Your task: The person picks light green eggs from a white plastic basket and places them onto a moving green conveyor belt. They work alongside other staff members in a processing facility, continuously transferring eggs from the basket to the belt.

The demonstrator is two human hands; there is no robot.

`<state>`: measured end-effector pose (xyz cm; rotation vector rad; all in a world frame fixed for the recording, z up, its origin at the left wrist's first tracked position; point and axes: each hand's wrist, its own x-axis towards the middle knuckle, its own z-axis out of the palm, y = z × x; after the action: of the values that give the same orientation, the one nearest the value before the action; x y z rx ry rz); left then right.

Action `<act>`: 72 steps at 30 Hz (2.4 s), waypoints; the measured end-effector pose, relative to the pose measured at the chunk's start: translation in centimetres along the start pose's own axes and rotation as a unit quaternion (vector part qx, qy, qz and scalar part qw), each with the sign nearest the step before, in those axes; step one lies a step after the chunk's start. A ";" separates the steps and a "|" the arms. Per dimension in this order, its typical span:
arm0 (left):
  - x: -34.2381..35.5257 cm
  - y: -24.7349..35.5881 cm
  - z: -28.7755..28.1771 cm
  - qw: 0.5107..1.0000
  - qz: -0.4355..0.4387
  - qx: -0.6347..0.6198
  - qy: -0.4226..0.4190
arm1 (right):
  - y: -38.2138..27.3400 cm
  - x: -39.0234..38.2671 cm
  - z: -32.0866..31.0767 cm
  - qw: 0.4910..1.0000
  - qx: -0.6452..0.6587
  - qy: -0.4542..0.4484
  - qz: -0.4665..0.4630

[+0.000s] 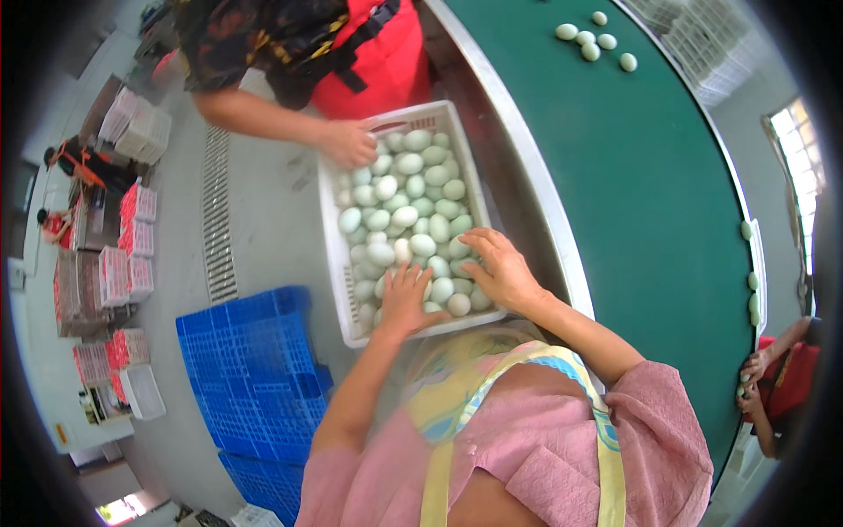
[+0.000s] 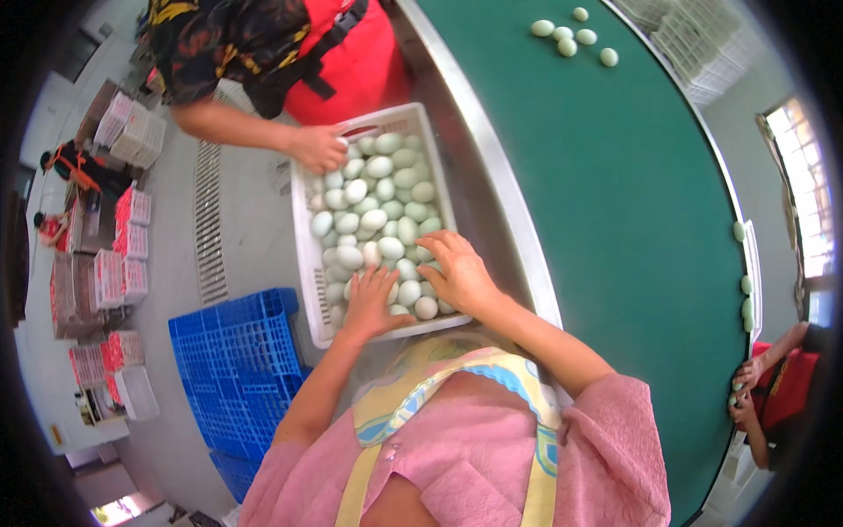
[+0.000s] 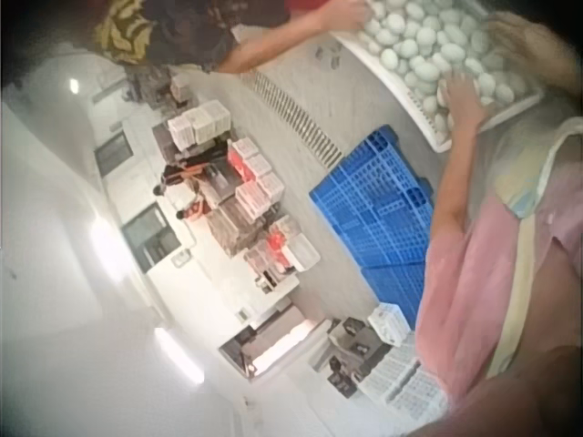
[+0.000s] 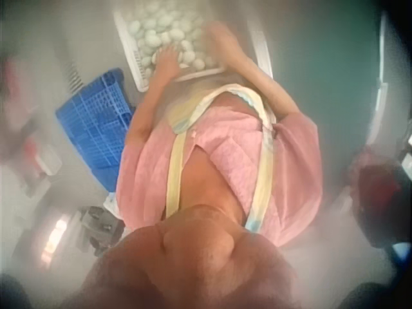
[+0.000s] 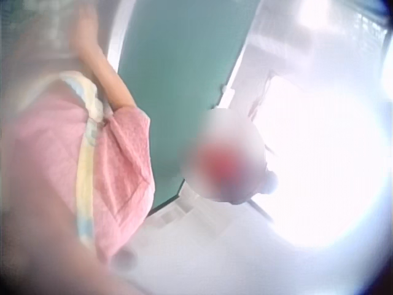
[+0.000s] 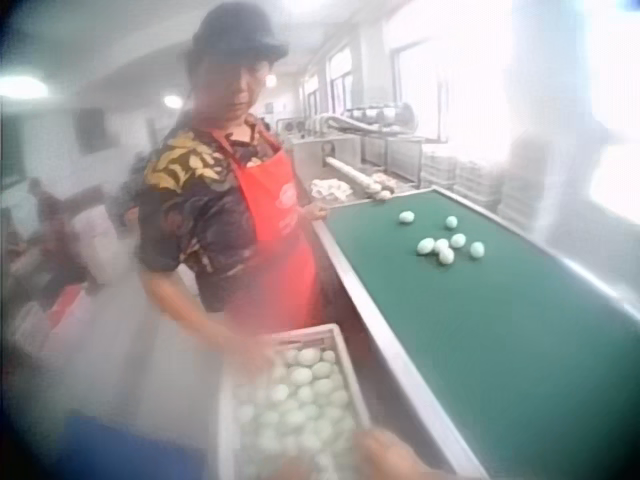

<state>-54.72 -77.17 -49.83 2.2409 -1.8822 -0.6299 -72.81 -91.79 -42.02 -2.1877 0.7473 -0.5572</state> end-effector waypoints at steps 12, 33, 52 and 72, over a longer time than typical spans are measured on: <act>-1.0 -0.7 3.1 0.996 0.010 -0.042 0.080 | 8.7 1.2 -9.2 0.983 -0.065 0.170 0.018; -3.4 0.7 3.6 0.974 -0.080 -0.019 0.209 | 30.6 21.6 -25.2 0.870 -0.263 0.250 0.333; -2.9 1.5 2.3 0.964 -0.085 -0.028 0.250 | 33.2 15.4 -27.8 0.930 -0.337 0.034 0.141; -2.8 1.0 3.0 0.950 -0.065 -0.067 0.299 | 2.8 4.6 -3.1 0.942 0.062 -0.320 0.086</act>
<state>-57.23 -74.18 -51.49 2.1496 -1.3592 -0.0605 -72.17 -97.92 -41.52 -1.9826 0.5170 0.1969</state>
